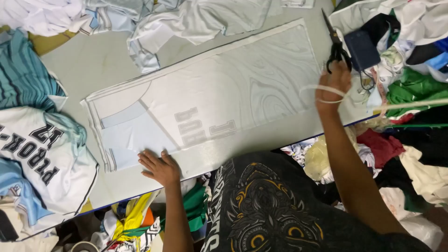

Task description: The person uses scissors to cut a white fabric piece along a pre-drawn pattern on a table. They carefully follow the lines to separate the fabric into specific shapes, then fold the cut pieces and place them aside.

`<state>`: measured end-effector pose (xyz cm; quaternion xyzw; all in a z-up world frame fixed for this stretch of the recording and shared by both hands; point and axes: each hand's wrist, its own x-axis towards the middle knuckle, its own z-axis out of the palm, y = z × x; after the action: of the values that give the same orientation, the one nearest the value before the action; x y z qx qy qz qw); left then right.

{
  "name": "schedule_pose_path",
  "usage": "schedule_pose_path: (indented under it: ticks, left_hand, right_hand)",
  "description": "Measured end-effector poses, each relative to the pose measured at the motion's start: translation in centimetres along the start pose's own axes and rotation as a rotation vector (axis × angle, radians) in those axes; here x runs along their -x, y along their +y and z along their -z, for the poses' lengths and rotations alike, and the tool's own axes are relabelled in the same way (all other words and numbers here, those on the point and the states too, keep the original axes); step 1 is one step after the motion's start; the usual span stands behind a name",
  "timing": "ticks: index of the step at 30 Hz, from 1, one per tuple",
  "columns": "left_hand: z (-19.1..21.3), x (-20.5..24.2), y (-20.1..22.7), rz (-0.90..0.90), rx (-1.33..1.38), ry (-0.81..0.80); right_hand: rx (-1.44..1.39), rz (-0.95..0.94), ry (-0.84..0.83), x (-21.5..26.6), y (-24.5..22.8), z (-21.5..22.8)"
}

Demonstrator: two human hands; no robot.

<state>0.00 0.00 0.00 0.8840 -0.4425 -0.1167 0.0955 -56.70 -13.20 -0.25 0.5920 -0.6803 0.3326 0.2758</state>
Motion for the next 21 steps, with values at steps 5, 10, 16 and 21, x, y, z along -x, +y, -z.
schedule_pose_path:
  ticks: [5,10,16,21]
  left_hand:
    - [2.3,0.4,1.8,0.053,0.052,-0.030]
    - [2.6,-0.1,1.4,0.093,0.041,-0.083]
    - [1.7,0.2,0.1,0.024,0.060,-0.082]
    - [-0.3,-0.4,-0.7,-0.002,0.052,0.022]
  right_hand:
    - [0.255,0.025,-0.299,2.1,8.2,-6.4]
    - [0.126,0.091,-0.363,0.9,10.2,-7.8]
    - [0.566,-0.179,-0.672,0.0,10.3,-9.5]
    - [0.394,-0.333,-0.904,-4.6,7.3,-6.0]
